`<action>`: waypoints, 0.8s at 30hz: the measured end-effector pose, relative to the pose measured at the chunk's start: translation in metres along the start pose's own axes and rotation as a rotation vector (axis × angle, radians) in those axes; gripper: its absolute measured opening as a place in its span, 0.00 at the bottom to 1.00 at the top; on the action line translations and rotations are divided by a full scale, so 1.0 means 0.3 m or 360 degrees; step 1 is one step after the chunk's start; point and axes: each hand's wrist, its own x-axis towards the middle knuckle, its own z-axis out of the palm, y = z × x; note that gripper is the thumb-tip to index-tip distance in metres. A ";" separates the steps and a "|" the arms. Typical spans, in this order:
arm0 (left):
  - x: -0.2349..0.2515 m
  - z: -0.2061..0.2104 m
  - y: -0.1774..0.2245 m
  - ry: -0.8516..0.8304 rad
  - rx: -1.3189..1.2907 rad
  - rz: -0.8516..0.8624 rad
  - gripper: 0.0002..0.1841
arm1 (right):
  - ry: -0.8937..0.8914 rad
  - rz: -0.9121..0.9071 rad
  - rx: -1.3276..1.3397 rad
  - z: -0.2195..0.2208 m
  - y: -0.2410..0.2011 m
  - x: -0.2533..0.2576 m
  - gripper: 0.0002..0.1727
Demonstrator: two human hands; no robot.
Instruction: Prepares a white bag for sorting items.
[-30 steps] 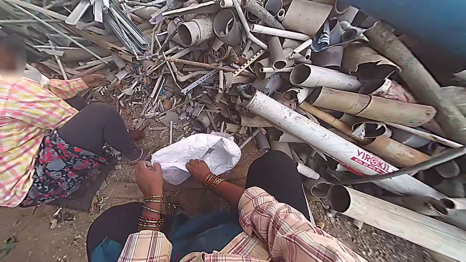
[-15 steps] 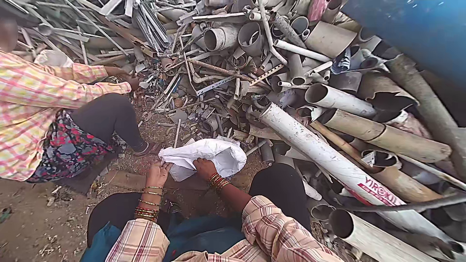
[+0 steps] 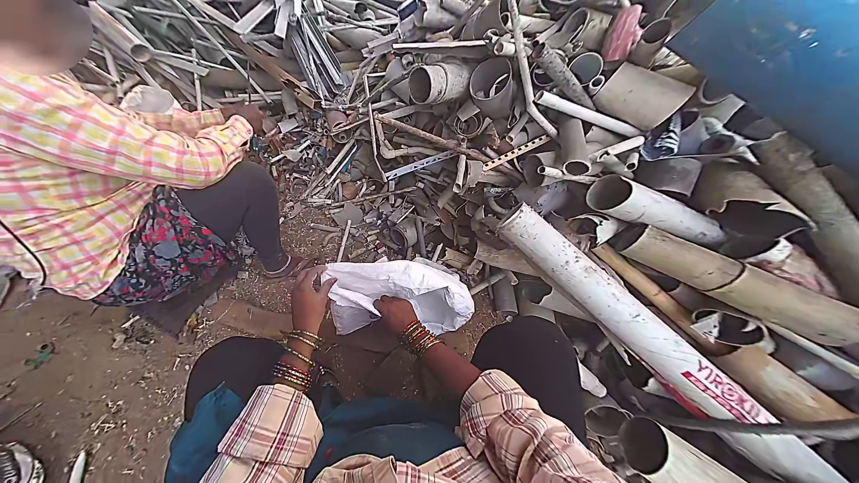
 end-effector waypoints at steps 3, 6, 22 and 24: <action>0.003 -0.001 -0.005 0.0022 0.0091 -0.0039 0.20 | -0.0002 -0.0005 -0.0033 0.026 -0.018 -0.017 0.15; 0.004 -0.002 0.012 -0.0083 0.0211 -0.0104 0.19 | -0.0034 -0.0001 -0.0070 0.039 -0.026 -0.032 0.15; 0.018 0.037 0.000 -0.0153 -0.0685 -0.0556 0.26 | 0.0037 0.0137 -0.0116 0.006 -0.008 -0.042 0.16; 0.010 0.047 -0.001 -0.0116 -0.0527 -0.0584 0.22 | 0.0017 0.0122 -0.0140 0.019 -0.018 -0.042 0.16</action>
